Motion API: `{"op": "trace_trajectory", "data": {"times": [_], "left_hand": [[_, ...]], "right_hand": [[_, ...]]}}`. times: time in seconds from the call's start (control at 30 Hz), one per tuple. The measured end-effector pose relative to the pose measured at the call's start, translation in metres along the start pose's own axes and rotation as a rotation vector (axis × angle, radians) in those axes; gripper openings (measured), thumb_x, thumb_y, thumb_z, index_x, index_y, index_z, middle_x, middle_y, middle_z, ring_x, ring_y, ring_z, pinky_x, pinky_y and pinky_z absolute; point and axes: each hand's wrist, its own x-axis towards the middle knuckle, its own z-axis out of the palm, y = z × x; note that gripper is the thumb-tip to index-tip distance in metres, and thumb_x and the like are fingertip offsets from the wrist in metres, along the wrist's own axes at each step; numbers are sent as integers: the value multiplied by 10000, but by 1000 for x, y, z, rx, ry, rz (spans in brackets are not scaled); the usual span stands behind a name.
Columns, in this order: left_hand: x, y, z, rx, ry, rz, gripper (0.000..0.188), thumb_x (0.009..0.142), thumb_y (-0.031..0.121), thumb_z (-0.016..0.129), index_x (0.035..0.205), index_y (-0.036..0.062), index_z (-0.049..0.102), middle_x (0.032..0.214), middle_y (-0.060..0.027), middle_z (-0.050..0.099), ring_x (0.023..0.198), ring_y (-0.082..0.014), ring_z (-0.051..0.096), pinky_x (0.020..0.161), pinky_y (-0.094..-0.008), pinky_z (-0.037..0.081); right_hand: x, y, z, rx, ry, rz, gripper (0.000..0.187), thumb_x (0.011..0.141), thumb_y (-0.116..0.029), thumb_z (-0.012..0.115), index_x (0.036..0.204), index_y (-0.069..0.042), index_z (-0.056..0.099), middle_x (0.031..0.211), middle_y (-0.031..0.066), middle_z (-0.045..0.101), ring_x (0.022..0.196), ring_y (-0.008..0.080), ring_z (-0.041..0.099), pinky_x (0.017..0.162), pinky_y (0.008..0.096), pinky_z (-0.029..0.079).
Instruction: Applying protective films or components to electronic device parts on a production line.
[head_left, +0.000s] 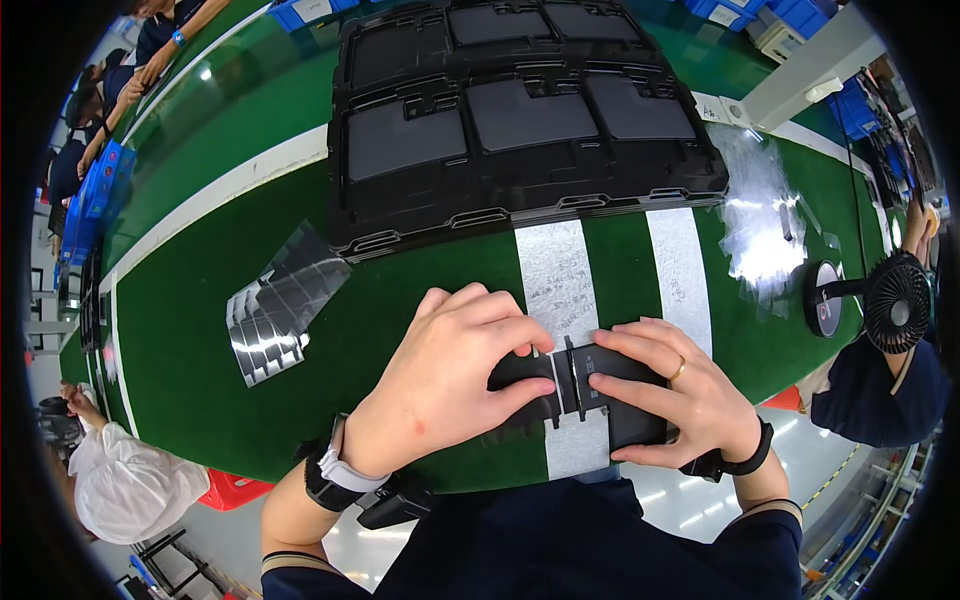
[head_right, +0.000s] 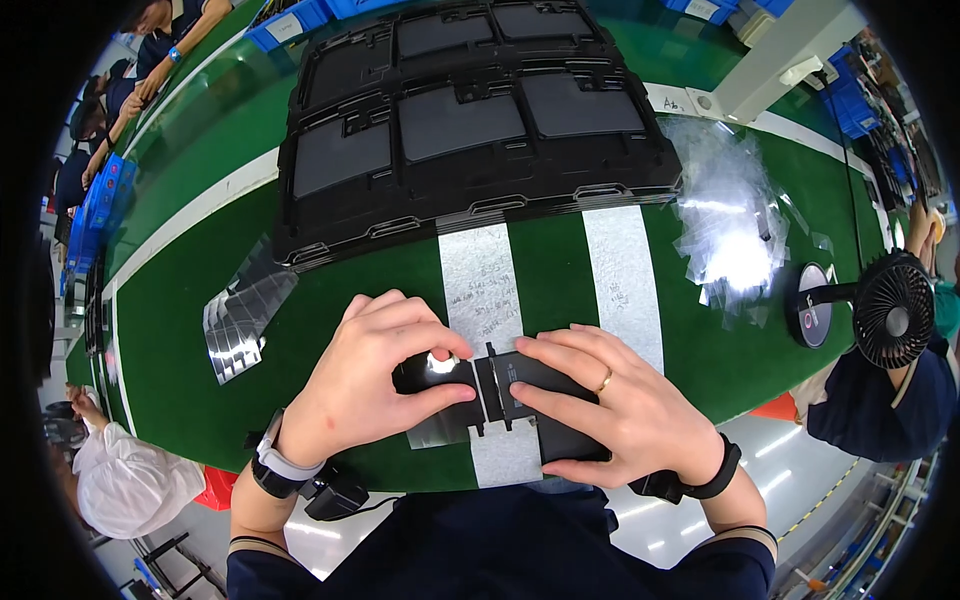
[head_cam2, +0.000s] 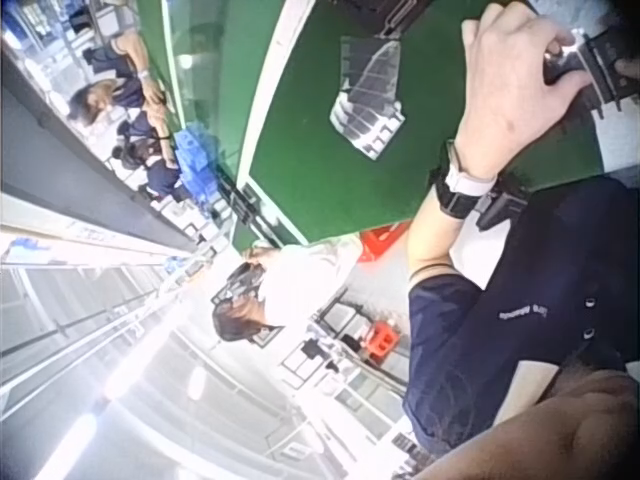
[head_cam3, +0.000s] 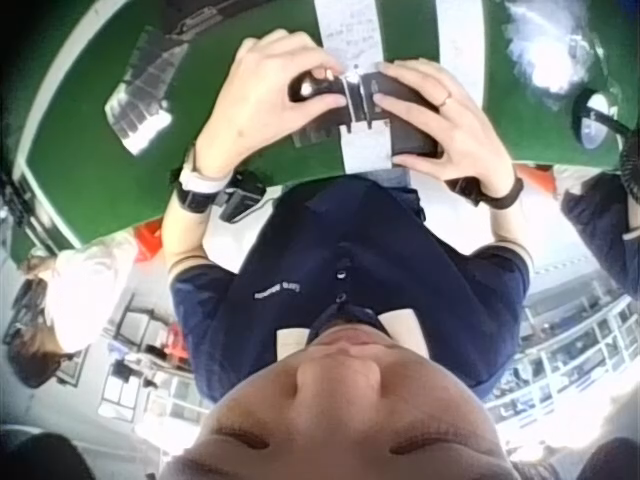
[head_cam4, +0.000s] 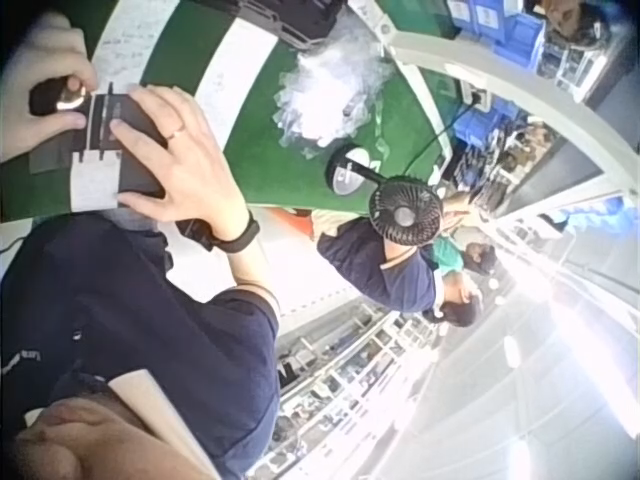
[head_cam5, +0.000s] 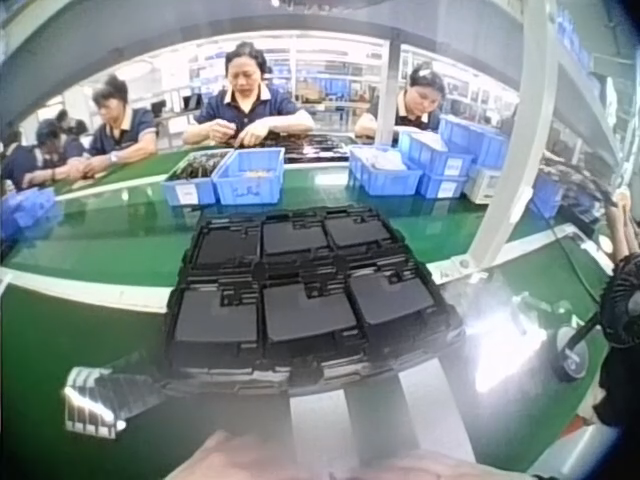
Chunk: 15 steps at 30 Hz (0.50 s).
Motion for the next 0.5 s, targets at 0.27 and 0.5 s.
{"op": "trace_trajectory", "data": {"times": [0.27, 0.5], "left_hand": [[0, -1, 0, 4, -8, -2, 254, 608, 192, 785, 816, 143, 649, 713, 48, 528, 694, -133, 491, 682, -289, 315], [2, 0, -2, 11, 11, 19, 230, 620, 178, 777, 805, 140, 647, 696, 47, 531, 677, -134, 495, 668, -283, 330]], "right_hand": [[-1, 0, 1, -2, 4, 3, 610, 574, -293, 745, 1119, -65, 592, 1285, 167, 437, 1119, 350, 449, 939, 472, 379], [2, -3, -2, -27, -2, 9, 633, 561, -277, 748, 1133, -65, 579, 1271, 167, 446, 1114, 352, 450, 939, 470, 379]]}}
